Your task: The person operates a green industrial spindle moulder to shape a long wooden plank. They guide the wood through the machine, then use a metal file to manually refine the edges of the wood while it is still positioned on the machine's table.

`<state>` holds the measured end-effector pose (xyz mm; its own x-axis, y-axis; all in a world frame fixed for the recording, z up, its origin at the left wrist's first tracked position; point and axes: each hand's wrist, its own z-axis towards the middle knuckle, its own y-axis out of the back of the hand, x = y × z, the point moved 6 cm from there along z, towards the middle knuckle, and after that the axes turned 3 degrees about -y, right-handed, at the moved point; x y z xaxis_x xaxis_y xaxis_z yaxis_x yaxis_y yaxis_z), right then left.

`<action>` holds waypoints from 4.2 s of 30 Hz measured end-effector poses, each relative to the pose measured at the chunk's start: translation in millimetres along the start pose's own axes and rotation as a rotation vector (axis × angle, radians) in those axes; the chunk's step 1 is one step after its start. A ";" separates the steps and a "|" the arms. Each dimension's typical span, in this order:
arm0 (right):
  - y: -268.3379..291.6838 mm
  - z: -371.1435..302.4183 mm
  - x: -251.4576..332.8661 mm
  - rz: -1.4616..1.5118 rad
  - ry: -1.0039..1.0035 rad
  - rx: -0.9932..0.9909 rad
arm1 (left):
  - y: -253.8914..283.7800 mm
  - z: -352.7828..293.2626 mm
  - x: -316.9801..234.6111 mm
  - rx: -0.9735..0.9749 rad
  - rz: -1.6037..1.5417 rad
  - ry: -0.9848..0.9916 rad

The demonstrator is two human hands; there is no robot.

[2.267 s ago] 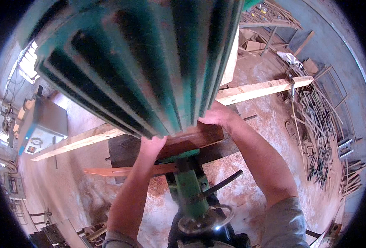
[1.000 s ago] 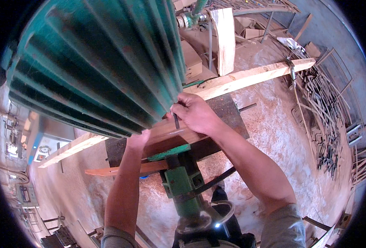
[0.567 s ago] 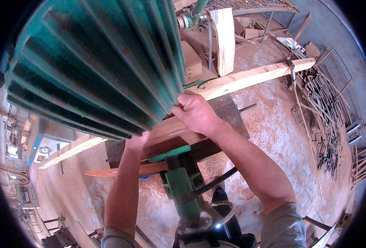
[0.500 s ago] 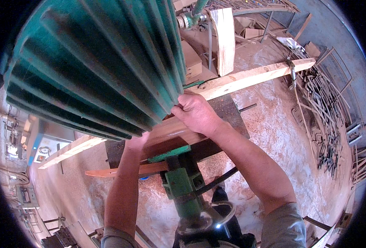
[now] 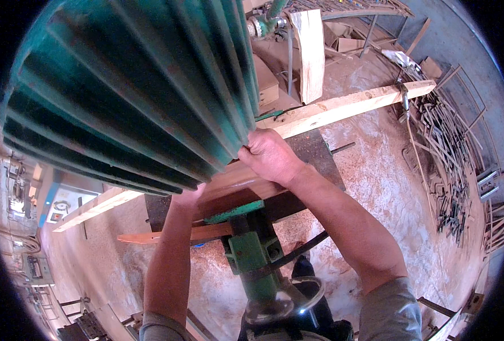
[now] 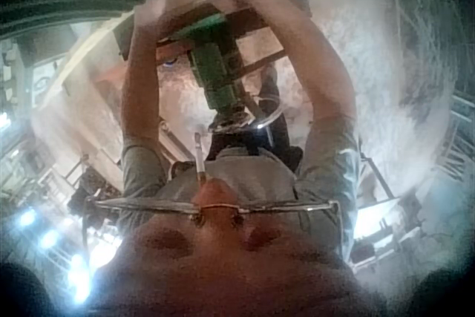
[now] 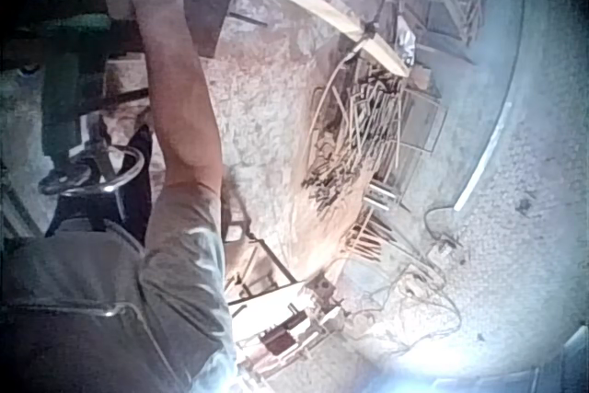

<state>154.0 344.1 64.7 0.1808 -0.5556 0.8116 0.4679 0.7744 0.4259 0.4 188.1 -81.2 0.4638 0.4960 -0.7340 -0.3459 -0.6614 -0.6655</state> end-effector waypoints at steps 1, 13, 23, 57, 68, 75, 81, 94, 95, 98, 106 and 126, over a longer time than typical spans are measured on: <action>4.1 -1.4 6.7 0.055 -0.083 0.044 | -12.2 -4.4 -0.8 0.029 -0.003 -0.018; -43.0 -5.3 2.6 1.121 -1.052 0.251 | -7.4 -19.3 -32.7 0.249 1.334 -0.323; -20.3 -22.0 -38.2 0.815 -0.858 -0.087 | -1.1 -1.1 -6.9 0.180 0.990 -0.378; -21.6 -0.4 -22.9 0.789 -0.862 0.117 | -38.1 -23.4 -27.9 0.189 0.762 -0.393; -29.6 -1.6 -11.6 0.879 -0.983 -0.048 | -2.1 -16.0 -23.8 0.166 1.236 -0.673; -10.5 1.6 -24.7 0.526 -0.741 -0.249 | -28.0 -19.8 -15.8 0.259 1.573 -0.764; 8.0 -12.4 -25.2 0.615 -0.649 -0.163 | 32.5 0.2 -1.4 0.350 1.262 -0.507; -16.4 -37.1 -25.8 0.666 -0.372 -0.095 | -23.7 -20.5 -23.5 0.272 1.174 -0.491; -20.1 -37.5 -26.8 0.669 -0.351 -0.095 | -33.7 -25.5 -23.4 0.245 1.152 -0.504; -15.8 -39.3 -8.7 0.500 -0.315 -0.125 | -54.8 -35.5 -21.6 0.150 1.061 -0.481; -13.7 -29.9 8.6 0.202 -0.142 -0.172 | -46.2 -32.0 -22.4 0.104 1.261 -0.683; -11.6 -20.5 -0.6 0.078 -0.026 -0.222 | -39.1 -29.5 -19.4 0.078 1.387 -0.745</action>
<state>166.2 329.2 51.1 0.2026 -0.4866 0.8498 0.6331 0.7271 0.2654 28.9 187.7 -36.9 -0.7187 -0.2773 -0.6376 -0.1938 -0.8008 0.5668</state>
